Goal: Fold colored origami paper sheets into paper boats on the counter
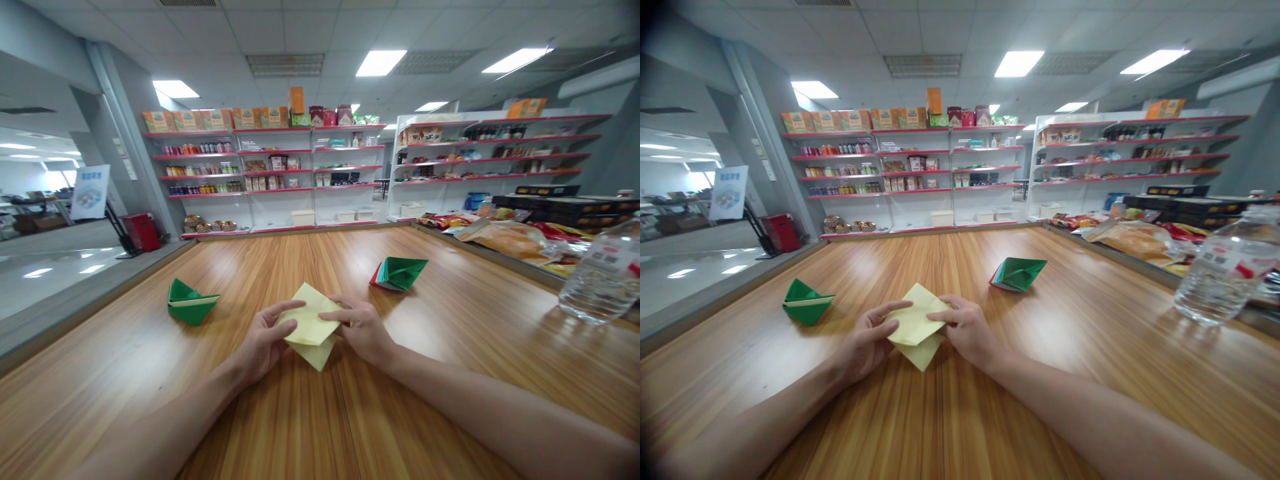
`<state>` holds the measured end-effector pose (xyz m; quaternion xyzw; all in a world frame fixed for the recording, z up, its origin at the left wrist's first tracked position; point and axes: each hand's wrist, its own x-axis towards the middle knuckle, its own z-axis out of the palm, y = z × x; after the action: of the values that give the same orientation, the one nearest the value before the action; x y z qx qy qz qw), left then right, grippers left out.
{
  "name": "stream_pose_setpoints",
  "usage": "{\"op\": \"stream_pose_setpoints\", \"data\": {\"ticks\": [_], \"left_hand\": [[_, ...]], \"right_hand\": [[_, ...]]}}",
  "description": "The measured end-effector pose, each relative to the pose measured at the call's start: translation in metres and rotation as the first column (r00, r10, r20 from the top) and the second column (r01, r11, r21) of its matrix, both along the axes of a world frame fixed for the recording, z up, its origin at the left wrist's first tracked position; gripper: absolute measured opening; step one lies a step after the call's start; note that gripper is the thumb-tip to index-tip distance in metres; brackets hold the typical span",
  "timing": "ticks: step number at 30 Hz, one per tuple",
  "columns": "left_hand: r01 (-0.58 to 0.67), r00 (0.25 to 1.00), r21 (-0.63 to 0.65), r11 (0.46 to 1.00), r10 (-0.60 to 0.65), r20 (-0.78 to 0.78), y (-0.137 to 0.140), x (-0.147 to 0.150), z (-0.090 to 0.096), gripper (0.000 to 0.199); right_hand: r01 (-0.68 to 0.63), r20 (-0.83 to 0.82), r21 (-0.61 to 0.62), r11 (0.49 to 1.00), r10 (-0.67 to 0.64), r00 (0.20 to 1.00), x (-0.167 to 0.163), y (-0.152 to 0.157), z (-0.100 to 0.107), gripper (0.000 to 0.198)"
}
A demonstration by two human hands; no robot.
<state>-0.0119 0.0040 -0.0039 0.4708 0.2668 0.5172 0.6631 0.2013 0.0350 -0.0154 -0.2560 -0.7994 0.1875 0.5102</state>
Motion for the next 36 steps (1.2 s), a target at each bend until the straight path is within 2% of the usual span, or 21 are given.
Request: {"op": "stream_pose_setpoints", "data": {"ticks": [2, 5, 7, 9, 13, 18, 20, 22, 24, 26, 30, 33, 34, 36], "left_hand": [[-0.036, 0.986, 0.093, 0.995, 0.051, -0.158, 0.000, 0.003, 0.000, 0.042], [-0.166, 0.904, 0.222, 0.961, 0.238, -0.356, 0.003, 0.004, -0.003, 0.031], [-0.240, 0.880, 0.233, 0.942, 0.312, -0.359, 0.006, 0.003, -0.004, 0.026], [-0.272, 0.886, 0.216, 0.938, 0.331, -0.326, 0.007, 0.003, -0.004, 0.026], [-0.303, 0.889, 0.197, 0.933, 0.351, -0.294, 0.006, 0.003, -0.003, 0.024], [-0.374, 0.847, 0.222, 0.900, 0.429, -0.315, 0.001, 0.006, 0.001, 0.032], [-0.404, 0.809, 0.254, 0.879, 0.473, -0.348, -0.001, 0.007, 0.004, 0.033], [-0.416, 0.783, 0.284, 0.864, 0.499, -0.371, -0.003, 0.008, 0.007, 0.032], [-0.399, 0.796, 0.282, 0.872, 0.482, -0.365, -0.005, 0.008, 0.007, 0.031], [-0.358, 0.841, 0.240, 0.902, 0.423, -0.337, -0.006, 0.008, 0.006, 0.031], [-0.263, 0.935, 0.084, 0.961, 0.275, -0.224, -0.004, 0.010, 0.004, 0.031], [-0.204, 0.972, 0.019, 0.979, 0.205, -0.118, 0.000, 0.011, 0.003, 0.051], [-0.170, 0.978, 0.011, 0.985, 0.170, -0.118, 0.001, 0.010, 0.002, 0.055], [-0.099, 0.979, 0.004, 0.995, 0.098, -0.178, 0.003, 0.009, 0.000, 0.049]], "right_hand": [[0.010, -0.065, -0.092, 0.996, -0.016, 0.998, 0.000, 0.000, 0.000, 0.022], [-0.051, -0.131, -0.231, 0.971, 0.021, 0.991, -0.002, 0.001, 0.000, 0.019], [-0.127, -0.202, -0.336, 0.933, 0.061, 0.978, -0.003, 0.002, 0.000, 0.022], [-0.216, -0.282, -0.422, 0.880, 0.099, 0.954, -0.004, 0.002, 0.003, 0.025], [-0.351, -0.379, -0.503, 0.790, 0.163, 0.911, -0.006, 0.001, 0.008, 0.020], [-0.405, -0.458, -0.699, 0.589, 0.065, 0.886, -0.010, -0.003, 0.003, 0.040], [-0.403, -0.471, -0.736, 0.544, 0.016, 0.882, -0.012, -0.005, 0.001, 0.043], [-0.409, -0.489, -0.742, 0.531, -0.012, 0.872, -0.014, -0.005, 0.000, 0.043], [-0.420, -0.506, -0.736, 0.531, -0.019, 0.862, -0.014, -0.006, 0.001, 0.042], [-0.405, -0.504, -0.720, 0.564, -0.023, 0.863, -0.012, -0.005, 0.003, 0.040], [-0.212, -0.374, -0.674, 0.708, -0.078, 0.924, -0.006, -0.004, 0.008, 0.039], [-0.039, -0.206, -0.573, 0.819, -0.098, 0.974, -0.004, -0.008, 0.013, 0.038], [-0.008, -0.152, -0.537, 0.843, -0.087, 0.984, -0.005, -0.011, 0.014, 0.038], [0.010, -0.063, -0.501, 0.865, -0.049, 0.997, -0.008, -0.016, 0.015, 0.037]]}}
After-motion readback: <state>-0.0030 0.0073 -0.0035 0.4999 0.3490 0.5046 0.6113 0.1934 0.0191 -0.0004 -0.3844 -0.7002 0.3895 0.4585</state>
